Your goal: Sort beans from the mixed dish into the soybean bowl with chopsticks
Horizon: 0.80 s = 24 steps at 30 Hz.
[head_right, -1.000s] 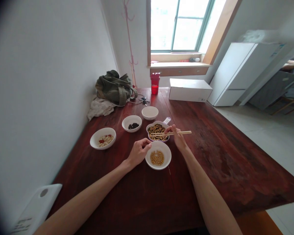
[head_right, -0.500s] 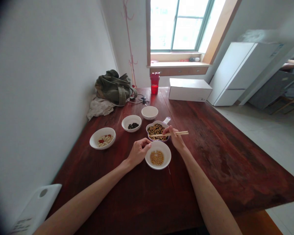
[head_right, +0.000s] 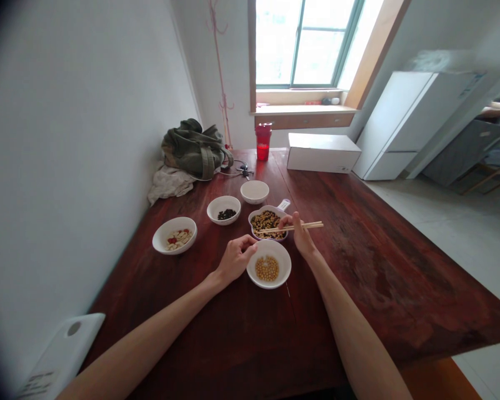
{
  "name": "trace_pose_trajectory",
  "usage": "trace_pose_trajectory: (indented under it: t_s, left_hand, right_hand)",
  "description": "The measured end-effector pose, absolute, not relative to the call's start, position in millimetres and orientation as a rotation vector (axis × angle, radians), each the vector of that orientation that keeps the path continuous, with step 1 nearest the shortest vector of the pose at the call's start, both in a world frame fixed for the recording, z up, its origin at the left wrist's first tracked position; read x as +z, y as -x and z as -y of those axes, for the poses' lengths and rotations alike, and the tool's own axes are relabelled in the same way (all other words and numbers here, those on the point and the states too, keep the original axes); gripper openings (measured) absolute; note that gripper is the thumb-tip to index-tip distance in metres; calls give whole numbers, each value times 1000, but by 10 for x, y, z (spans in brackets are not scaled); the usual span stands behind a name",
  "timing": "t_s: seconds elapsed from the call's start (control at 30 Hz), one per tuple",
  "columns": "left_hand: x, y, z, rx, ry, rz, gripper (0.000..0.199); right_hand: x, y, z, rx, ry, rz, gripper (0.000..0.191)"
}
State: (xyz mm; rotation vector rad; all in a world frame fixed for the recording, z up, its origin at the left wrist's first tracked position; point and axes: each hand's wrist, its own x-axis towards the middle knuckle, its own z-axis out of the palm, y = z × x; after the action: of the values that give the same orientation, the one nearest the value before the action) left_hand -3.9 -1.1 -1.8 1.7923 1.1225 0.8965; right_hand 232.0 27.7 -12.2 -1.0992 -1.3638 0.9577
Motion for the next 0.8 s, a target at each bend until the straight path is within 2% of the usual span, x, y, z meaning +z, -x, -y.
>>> trace_pose_trajectory:
  t_s: [0.6, 0.8]
  left_hand:
    - [-17, 31, 9, 884, -1811, -1151, 26]
    - [-23, 36, 12, 887, -1803, -1135, 26]
  right_hand:
    - [-179, -2347, -316, 904, 1139, 1389, 72]
    - [-193, -2390, -329, 910, 1147, 1382, 79]
